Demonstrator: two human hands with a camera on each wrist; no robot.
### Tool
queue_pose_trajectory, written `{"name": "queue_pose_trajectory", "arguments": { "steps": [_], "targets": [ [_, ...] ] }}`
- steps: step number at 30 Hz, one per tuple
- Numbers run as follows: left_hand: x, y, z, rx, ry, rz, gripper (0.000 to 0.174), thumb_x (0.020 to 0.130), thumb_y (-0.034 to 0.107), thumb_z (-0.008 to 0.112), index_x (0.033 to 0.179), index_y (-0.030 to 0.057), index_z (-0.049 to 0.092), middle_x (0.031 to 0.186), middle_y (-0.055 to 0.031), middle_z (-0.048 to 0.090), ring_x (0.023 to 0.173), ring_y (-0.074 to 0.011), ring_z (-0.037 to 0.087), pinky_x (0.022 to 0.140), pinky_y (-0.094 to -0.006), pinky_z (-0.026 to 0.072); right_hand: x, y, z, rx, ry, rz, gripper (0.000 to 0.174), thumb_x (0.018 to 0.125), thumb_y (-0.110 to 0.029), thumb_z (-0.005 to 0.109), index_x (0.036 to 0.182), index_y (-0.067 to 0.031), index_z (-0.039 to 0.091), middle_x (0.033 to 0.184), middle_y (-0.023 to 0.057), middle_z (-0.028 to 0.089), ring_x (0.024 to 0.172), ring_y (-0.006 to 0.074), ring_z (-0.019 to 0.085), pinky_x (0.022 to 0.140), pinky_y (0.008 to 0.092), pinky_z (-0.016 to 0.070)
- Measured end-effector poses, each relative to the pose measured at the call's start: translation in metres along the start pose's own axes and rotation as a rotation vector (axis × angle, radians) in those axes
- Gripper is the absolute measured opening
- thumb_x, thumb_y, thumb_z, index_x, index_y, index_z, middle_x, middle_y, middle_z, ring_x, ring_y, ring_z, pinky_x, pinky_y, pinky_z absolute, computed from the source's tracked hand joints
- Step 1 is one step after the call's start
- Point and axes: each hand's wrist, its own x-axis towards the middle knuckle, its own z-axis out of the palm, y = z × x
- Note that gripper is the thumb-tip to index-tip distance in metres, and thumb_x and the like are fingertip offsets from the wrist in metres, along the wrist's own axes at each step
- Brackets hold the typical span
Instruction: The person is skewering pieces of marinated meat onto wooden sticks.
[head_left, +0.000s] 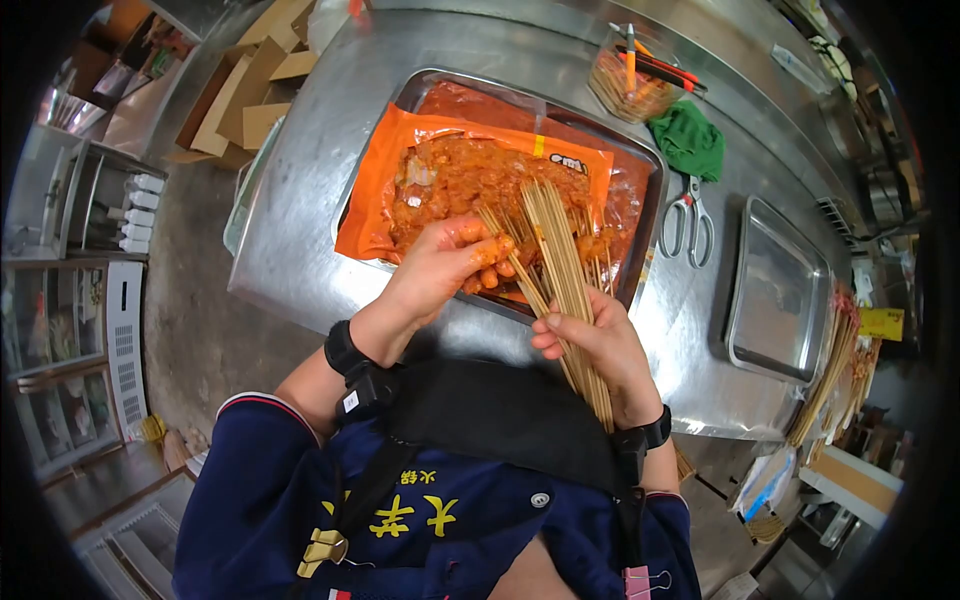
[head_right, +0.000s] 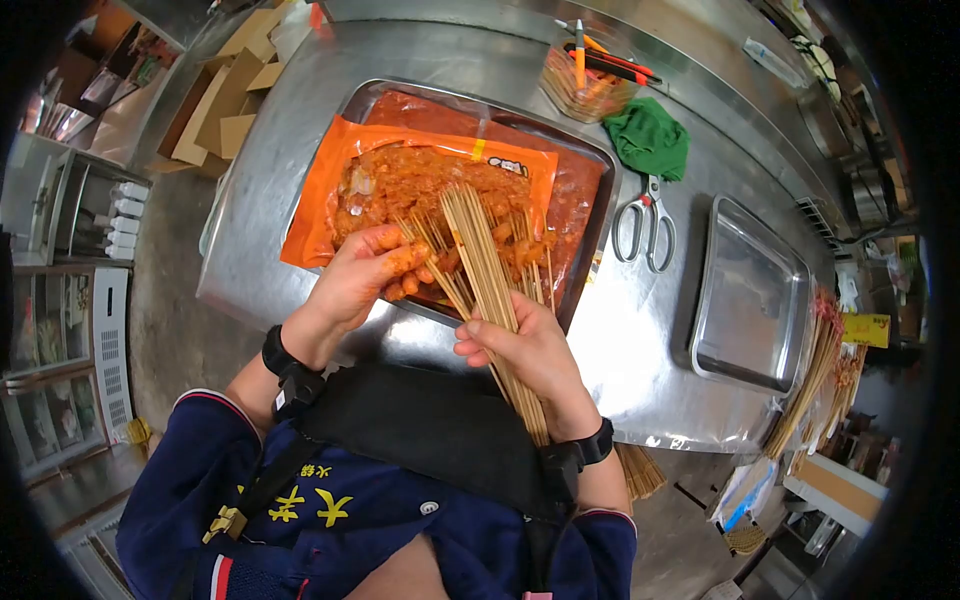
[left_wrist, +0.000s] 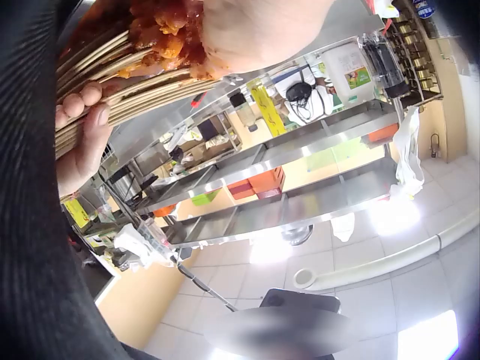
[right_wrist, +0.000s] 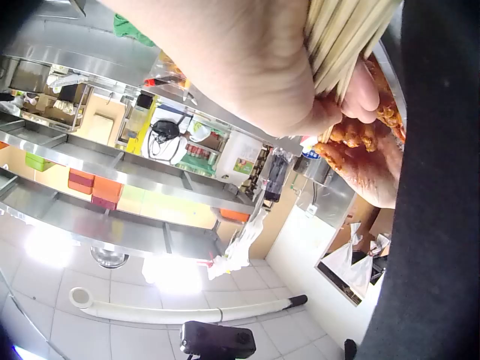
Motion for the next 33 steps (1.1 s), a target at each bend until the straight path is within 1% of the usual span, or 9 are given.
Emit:
{"name": "queue_pose_trajectory", "arguments": {
  "steps": [5,8,11,20,23,25,26,29,33],
  "targets": [
    [0.000,-0.006,-0.001,-0.009,0.005,0.063,0.013,0.089,0.019,0.057,0.089,0.0059,0.061,0.074,0.0013,0.061,0.059,-0.0027,0.052,0.048,-0.0158,0.0356,0.000,-0.005,0.003,-0.058,-0.003,0.026,0.015,0.086,-0.010,0.058,0.095,0.0010,0.053,0.081,0.0096,0.063,0.070,0.0139,0.063,0.060,0.0225,0.0510],
    [-0.002,0.001,0.001,-0.061,0.129,0.108,0.018,0.090,0.018,0.055,0.098,0.0039,0.062,0.075,0.0028,0.059,0.060,-0.0018,0.051,0.050,-0.0155,0.0363,0.000,-0.005,0.006,-0.089,-0.001,0.028,0.015,0.086,-0.009,0.057,0.095,0.0014,0.053,0.081,0.0098,0.062,0.069,0.0138,0.062,0.060,0.0228,0.0508],
    [0.002,-0.001,-0.004,0.005,0.172,0.274,0.022,0.092,0.016,0.051,0.106,0.0025,0.061,0.080,0.0025,0.060,0.061,-0.0016,0.049,0.052,-0.0159,0.0379,0.002,-0.003,0.006,-0.096,-0.018,0.018,0.015,0.086,-0.009,0.057,0.095,0.0017,0.053,0.081,0.0100,0.062,0.068,0.0137,0.062,0.059,0.0228,0.0508],
    [0.002,-0.005,-0.012,0.387,0.211,0.353,0.025,0.092,0.011,0.048,0.109,-0.0031,0.059,0.096,-0.0035,0.064,0.088,-0.0076,0.056,0.077,-0.0220,0.0451,0.001,-0.001,0.007,-0.085,0.002,0.029,0.016,0.086,-0.009,0.057,0.097,0.0022,0.052,0.082,0.0107,0.063,0.069,0.0143,0.063,0.059,0.0226,0.0507],
    [0.011,-0.010,-0.032,0.546,0.235,0.359,0.025,0.091,0.010,0.049,0.109,-0.0032,0.060,0.099,-0.0051,0.064,0.090,-0.0094,0.057,0.079,-0.0226,0.0452,0.000,-0.001,0.006,-0.076,-0.002,0.022,0.016,0.085,-0.007,0.056,0.098,0.0030,0.052,0.083,0.0115,0.063,0.069,0.0147,0.063,0.059,0.0227,0.0509],
    [0.017,0.010,-0.046,0.479,0.339,0.315,0.024,0.090,0.010,0.050,0.107,-0.0032,0.060,0.097,-0.0047,0.064,0.089,-0.0095,0.057,0.079,-0.0228,0.0453,-0.001,-0.002,0.006,-0.055,-0.004,0.012,0.017,0.084,-0.005,0.056,0.098,0.0037,0.052,0.083,0.0122,0.063,0.070,0.0151,0.063,0.060,0.0228,0.0510],
    [0.020,0.028,-0.056,0.763,0.420,0.271,0.023,0.089,0.010,0.052,0.106,-0.0014,0.061,0.094,-0.0055,0.065,0.087,-0.0095,0.058,0.077,-0.0235,0.0458,-0.002,-0.001,0.005,-0.042,-0.005,0.008,0.017,0.084,-0.004,0.055,0.098,0.0040,0.051,0.083,0.0125,0.063,0.070,0.0153,0.063,0.060,0.0229,0.0511],
    [0.034,0.067,-0.083,1.350,0.249,0.189,0.028,0.081,0.006,0.054,0.108,0.0002,0.059,0.087,-0.0165,0.063,0.083,-0.0268,0.060,0.076,-0.0338,0.0469,-0.001,-0.002,0.002,-0.035,-0.007,0.019,0.018,0.082,-0.003,0.055,0.098,0.0049,0.051,0.083,0.0131,0.063,0.069,0.0158,0.063,0.060,0.0233,0.0513],
    [0.076,0.065,-0.111,1.671,-0.039,0.376,0.033,0.077,0.003,0.052,0.109,0.0000,0.057,0.090,-0.0181,0.060,0.087,-0.0360,0.056,0.080,-0.0407,0.0450,0.000,0.001,0.000,-0.021,-0.005,0.019,0.019,0.082,-0.003,0.056,0.098,0.0052,0.051,0.083,0.0133,0.063,0.069,0.0162,0.064,0.059,0.0235,0.0514]
  ]
}}
